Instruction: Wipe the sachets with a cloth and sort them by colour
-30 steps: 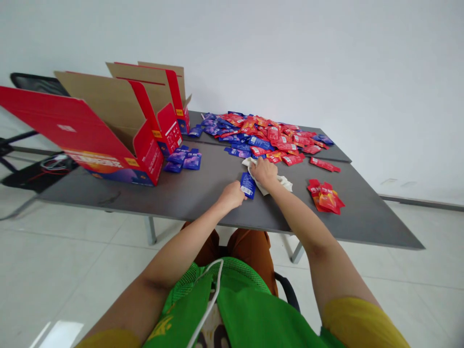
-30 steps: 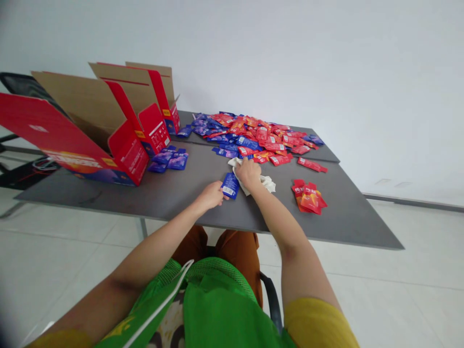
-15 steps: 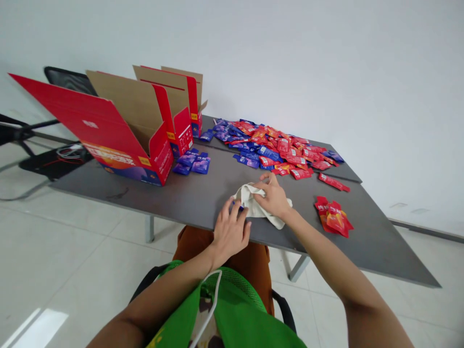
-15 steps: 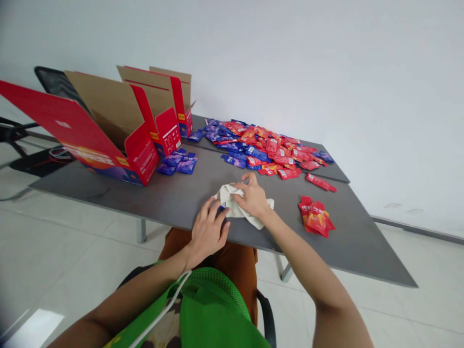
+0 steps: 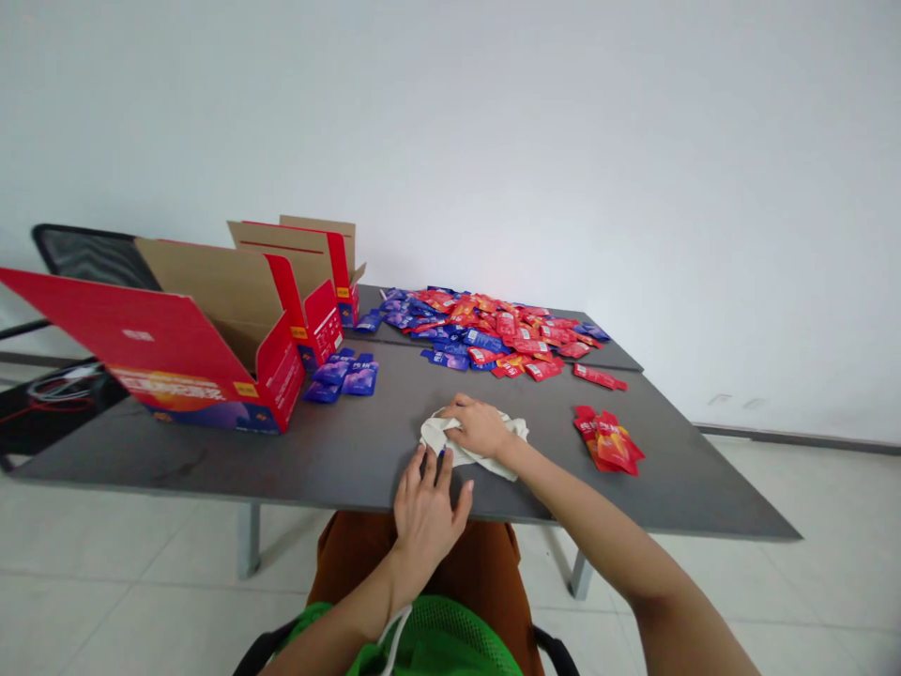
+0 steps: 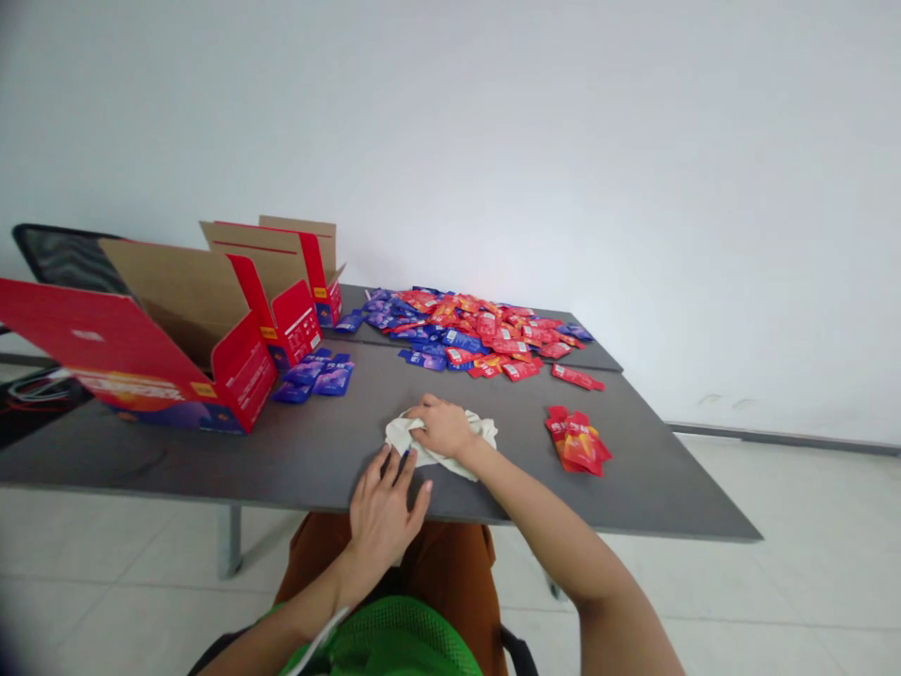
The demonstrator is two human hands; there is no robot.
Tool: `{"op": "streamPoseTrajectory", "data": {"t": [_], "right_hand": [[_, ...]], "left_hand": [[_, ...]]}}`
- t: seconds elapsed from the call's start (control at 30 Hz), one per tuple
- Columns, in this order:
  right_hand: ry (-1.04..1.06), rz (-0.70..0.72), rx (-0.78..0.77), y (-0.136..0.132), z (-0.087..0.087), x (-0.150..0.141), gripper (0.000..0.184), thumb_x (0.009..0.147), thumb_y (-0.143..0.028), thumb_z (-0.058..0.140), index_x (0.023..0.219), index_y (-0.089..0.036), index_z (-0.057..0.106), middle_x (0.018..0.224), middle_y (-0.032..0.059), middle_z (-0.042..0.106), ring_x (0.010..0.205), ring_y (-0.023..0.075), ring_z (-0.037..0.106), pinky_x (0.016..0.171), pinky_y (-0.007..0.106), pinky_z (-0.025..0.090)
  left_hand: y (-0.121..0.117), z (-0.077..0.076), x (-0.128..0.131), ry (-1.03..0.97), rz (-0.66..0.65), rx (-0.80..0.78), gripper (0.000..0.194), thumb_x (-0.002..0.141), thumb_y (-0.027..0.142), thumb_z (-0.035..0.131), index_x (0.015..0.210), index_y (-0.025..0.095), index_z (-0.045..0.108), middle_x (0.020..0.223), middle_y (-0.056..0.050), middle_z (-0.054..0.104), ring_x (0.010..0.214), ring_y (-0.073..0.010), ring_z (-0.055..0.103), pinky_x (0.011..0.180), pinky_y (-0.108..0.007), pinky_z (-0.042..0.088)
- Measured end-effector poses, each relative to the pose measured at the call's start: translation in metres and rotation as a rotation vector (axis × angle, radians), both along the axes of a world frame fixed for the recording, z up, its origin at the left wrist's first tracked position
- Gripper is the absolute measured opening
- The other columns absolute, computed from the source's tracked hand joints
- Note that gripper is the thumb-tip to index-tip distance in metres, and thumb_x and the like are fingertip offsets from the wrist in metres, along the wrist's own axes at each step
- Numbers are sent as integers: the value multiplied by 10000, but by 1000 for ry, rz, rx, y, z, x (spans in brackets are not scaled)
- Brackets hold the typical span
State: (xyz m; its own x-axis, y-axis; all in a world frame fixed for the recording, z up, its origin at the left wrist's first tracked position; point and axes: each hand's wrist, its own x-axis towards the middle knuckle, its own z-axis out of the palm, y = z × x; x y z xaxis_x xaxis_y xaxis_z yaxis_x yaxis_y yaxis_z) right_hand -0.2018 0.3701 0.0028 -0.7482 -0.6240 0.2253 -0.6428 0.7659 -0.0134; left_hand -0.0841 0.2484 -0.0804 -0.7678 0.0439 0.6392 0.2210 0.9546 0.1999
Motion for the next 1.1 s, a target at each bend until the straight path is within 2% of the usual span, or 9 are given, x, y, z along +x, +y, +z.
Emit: {"op": "streamPoseTrajectory", "data": {"t": [0.1,0.2,0.33,0.47,0.63,0.73,0.83,0.97,1.1], "right_hand": [[-40,-86,-19,-3,2,-2,349,887,-365,485,1197,-343,644,1140,30,602,962,199,635,821,311,477],[-48,-153,-44,-6,3,-1,348,892,-380,486,1198,-340,647,1147,39,610,981,203,638,826,317,477],[-42,-220,-83,-4,-1,-8,343,913,-401,474,1204,-337,645,1153,42,619,980,192,645,824,303,476],[-24,-392,-131,10,1,-31,326,927,-393,467,1174,-291,653,1133,67,636,997,210,647,800,296,479],[42,-569,-159,35,16,-46,357,919,-294,466,1252,-224,575,1270,136,548,1037,256,620,794,341,481],[177,-494,-194,40,26,-35,357,884,-269,527,1238,-227,543,1311,103,497,1055,229,589,787,302,475],[209,-320,-235,35,28,-12,292,871,-286,549,1159,-242,568,1280,67,493,985,192,593,798,286,467],[115,-109,-274,23,12,16,319,825,-267,573,1144,-248,566,1200,49,514,948,179,592,816,280,463],[6,23,-163,13,-4,24,312,810,-245,559,1117,-247,609,1126,42,550,884,179,608,774,279,462]], "left_hand": [[1,-6,-3,11,17,-40,598,939,438,421,1349,23,550,1360,-219,562,1358,-334,401,1071,-455,384],[4,-8,-2,-5,67,-62,600,950,427,394,1344,1,547,1405,-256,502,1392,-348,353,1072,-460,373],[6,-2,2,13,118,-48,600,923,475,444,1345,68,571,1464,-250,424,1411,-382,291,1053,-483,368],[4,7,8,5,151,-39,569,912,495,466,1322,125,603,1354,-226,503,1224,-354,475,997,-496,384],[-1,11,14,-49,121,-86,530,869,294,518,1385,177,548,1400,-178,495,1222,-336,471,1018,-504,351],[-3,10,14,-58,90,-83,567,837,217,511,1403,210,531,1499,-116,433,1342,-362,363,1035,-517,336],[-3,8,11,-45,79,-51,577,829,219,515,1406,213,531,1534,-85,397,1408,-378,279,1044,-524,340],[-3,7,8,-40,60,-31,565,808,248,555,1372,228,572,1530,-59,408,1436,-385,236,1066,-517,346],[-3,9,7,-116,74,-13,533,817,304,561,1341,213,604,1477,-70,481,1428,-394,250,1109,-545,299]]}}
